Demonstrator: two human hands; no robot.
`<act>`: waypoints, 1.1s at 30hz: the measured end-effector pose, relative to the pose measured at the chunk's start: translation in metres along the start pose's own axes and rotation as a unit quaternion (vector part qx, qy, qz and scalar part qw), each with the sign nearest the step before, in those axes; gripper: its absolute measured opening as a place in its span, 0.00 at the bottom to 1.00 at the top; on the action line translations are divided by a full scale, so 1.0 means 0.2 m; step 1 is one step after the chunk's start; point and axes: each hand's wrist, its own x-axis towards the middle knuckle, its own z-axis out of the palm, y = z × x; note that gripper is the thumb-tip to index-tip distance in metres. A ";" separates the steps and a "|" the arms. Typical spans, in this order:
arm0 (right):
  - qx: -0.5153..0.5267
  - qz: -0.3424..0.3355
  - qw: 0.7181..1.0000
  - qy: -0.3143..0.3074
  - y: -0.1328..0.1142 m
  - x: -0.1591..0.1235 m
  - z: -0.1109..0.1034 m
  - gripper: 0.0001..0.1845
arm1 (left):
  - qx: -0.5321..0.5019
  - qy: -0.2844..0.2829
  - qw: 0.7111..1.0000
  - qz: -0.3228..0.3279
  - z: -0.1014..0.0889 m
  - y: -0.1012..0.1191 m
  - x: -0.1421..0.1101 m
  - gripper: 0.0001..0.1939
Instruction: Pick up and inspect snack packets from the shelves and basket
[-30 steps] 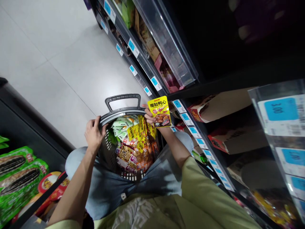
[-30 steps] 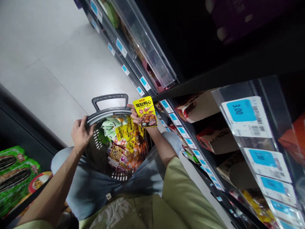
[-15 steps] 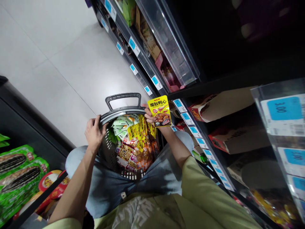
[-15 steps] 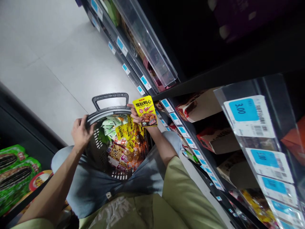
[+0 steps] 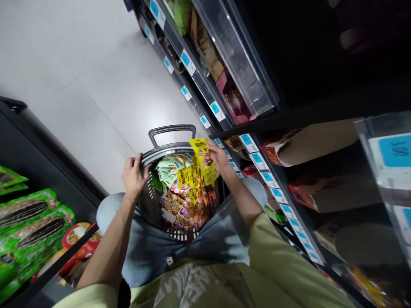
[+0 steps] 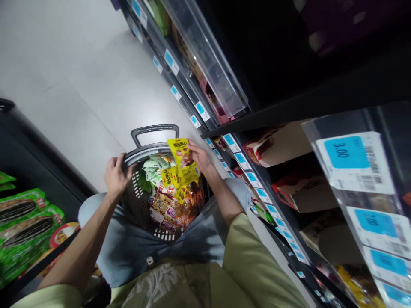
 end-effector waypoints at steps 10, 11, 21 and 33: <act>0.013 -0.011 0.999 -0.046 0.03 -0.01 0.05 0.22 | 0.004 -0.006 1.000 0.006 0.00 -0.01 -0.02 0.28; 0.011 -0.012 0.999 -0.047 0.03 -0.01 0.05 0.22 | 0.003 -0.005 1.000 0.006 0.00 -0.01 -0.02 0.28; 0.019 -0.007 0.998 -0.053 0.04 -0.01 0.05 0.21 | -0.003 -0.005 1.000 0.009 0.00 -0.01 -0.02 0.28; 0.014 -0.012 0.998 -0.068 0.04 -0.01 0.04 0.20 | 0.008 0.002 1.000 0.012 0.01 -0.02 -0.02 0.28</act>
